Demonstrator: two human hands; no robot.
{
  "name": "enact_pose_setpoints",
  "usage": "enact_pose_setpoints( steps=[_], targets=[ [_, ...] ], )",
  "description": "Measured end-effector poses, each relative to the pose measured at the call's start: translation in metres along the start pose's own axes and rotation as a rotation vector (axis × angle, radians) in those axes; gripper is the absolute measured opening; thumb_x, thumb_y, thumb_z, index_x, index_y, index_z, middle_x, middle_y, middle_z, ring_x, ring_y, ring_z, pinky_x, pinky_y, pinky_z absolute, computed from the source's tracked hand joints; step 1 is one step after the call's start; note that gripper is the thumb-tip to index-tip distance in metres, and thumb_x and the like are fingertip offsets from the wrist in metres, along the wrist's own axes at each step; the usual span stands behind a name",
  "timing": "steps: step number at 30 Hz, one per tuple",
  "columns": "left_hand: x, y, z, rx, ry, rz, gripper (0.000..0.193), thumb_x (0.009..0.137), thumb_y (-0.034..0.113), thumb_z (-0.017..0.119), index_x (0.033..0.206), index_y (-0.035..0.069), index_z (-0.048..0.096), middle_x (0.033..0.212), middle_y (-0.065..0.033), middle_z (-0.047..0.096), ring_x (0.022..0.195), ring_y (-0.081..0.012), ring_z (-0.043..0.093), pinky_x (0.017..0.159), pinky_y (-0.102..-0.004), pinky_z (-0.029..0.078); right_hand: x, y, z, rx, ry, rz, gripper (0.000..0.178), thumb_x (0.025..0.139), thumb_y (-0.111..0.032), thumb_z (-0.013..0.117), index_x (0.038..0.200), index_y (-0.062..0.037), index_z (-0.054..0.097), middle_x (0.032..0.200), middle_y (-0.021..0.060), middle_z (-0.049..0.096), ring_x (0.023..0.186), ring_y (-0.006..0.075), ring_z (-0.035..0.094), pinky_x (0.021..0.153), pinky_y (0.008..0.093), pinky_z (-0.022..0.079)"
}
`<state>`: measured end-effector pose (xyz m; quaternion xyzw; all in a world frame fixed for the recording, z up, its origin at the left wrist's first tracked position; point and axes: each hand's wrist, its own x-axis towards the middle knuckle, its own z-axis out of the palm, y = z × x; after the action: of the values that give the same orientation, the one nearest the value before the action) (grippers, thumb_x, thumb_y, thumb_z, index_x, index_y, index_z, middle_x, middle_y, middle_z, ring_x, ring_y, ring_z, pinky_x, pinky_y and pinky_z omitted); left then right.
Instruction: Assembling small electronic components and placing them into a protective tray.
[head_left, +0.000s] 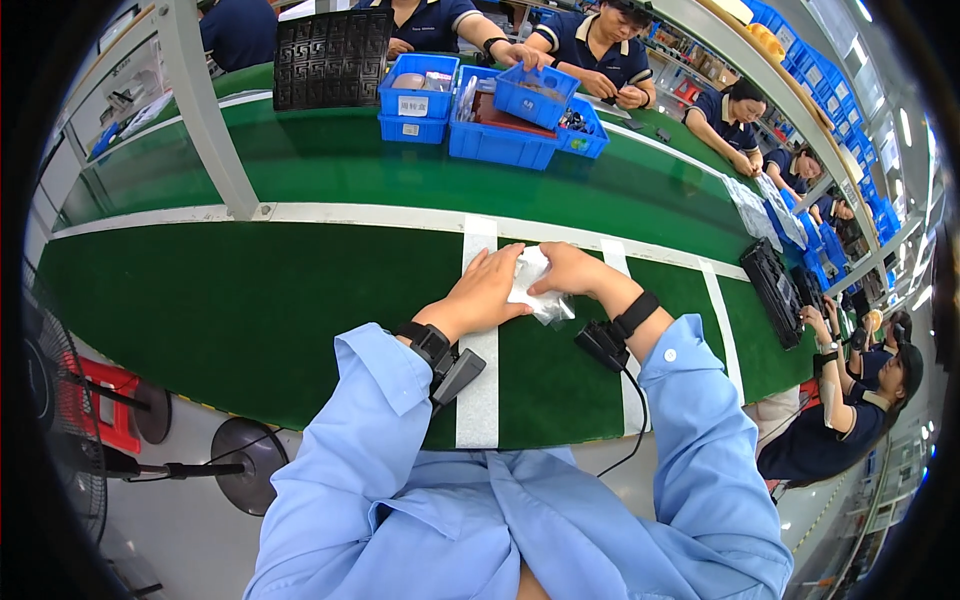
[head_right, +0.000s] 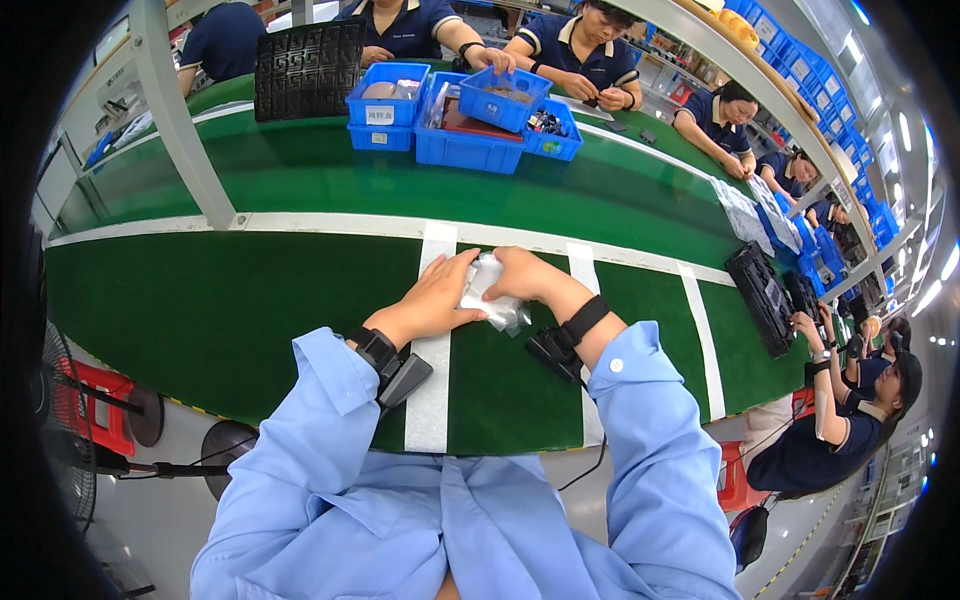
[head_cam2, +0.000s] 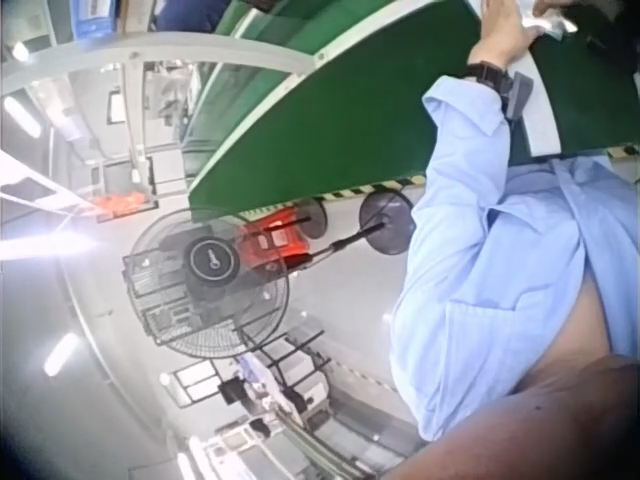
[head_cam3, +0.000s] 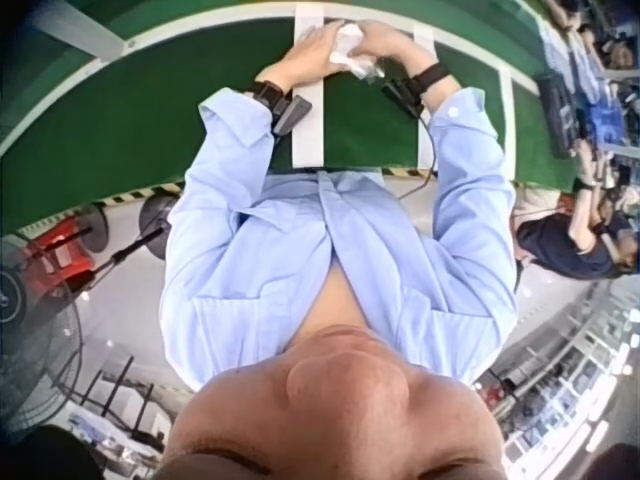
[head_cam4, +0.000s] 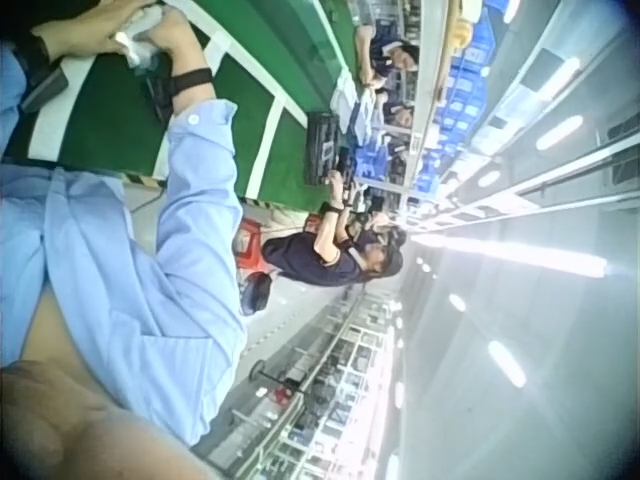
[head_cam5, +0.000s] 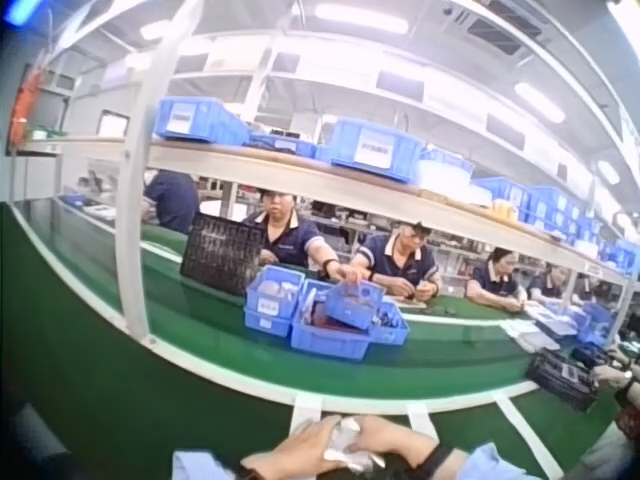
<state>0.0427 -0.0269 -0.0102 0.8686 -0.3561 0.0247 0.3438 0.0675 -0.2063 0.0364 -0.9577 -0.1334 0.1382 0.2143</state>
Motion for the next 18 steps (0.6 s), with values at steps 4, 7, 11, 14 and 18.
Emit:
enact_pose_setpoints(
  steps=[4,7,11,14,18],
  targets=[
    [-0.003,-0.001,0.006,0.035,-0.009,0.034,0.089,0.075,0.024,0.065,0.134,-0.007,0.006,0.132,-0.0265,0.028,0.125,-0.0365,0.028,0.107,-0.0406,0.018,0.006,0.002,-0.001,0.406,-0.117,0.202,0.059,0.062,-0.010,0.074,0.112,0.0060,0.049,0.097,0.0151,0.056,0.086,0.0193,0.057,0.068,0.0292,0.047],
    [-0.004,-0.003,0.008,0.056,0.040,0.092,0.091,0.076,0.019,0.063,0.134,-0.007,-0.002,0.134,-0.0288,0.021,0.127,-0.0374,0.022,0.107,-0.0409,0.018,0.002,-0.009,0.002,0.628,-0.063,0.262,0.054,0.065,-0.010,0.072,0.112,0.0056,0.050,0.095,0.0150,0.058,0.084,0.0177,0.056,0.068,0.0282,0.046],
    [-0.001,0.001,0.006,-0.106,-0.025,0.083,0.092,0.071,0.012,0.061,0.133,-0.010,-0.004,0.139,-0.0287,0.009,0.132,-0.0364,0.011,0.108,-0.0422,0.013,0.007,-0.011,0.019,0.370,0.077,0.109,0.038,0.067,-0.011,0.068,0.100,0.0035,0.058,0.088,0.0126,0.061,0.079,0.0157,0.055,0.070,0.0283,0.044],
    [0.001,0.000,0.003,-0.180,-0.020,0.083,0.096,0.069,0.013,0.062,0.133,-0.010,-0.006,0.139,-0.0292,0.009,0.132,-0.0370,0.009,0.108,-0.0420,0.012,0.010,-0.006,0.028,0.487,0.181,0.068,0.040,0.060,-0.015,0.074,0.093,0.0025,0.061,0.086,0.0156,0.061,0.080,0.0200,0.058,0.070,0.0307,0.046],
    [0.002,-0.004,-0.008,-0.414,0.082,0.046,0.104,0.066,0.027,0.069,0.134,-0.009,-0.001,0.139,-0.0297,0.009,0.132,-0.0369,0.007,0.108,-0.0425,0.010,-0.001,0.004,0.013,0.864,0.136,0.141,0.032,0.067,-0.006,0.071,0.096,0.0019,0.059,0.087,0.0108,0.062,0.074,0.0155,0.060,0.063,0.0263,0.047]
  ],
)
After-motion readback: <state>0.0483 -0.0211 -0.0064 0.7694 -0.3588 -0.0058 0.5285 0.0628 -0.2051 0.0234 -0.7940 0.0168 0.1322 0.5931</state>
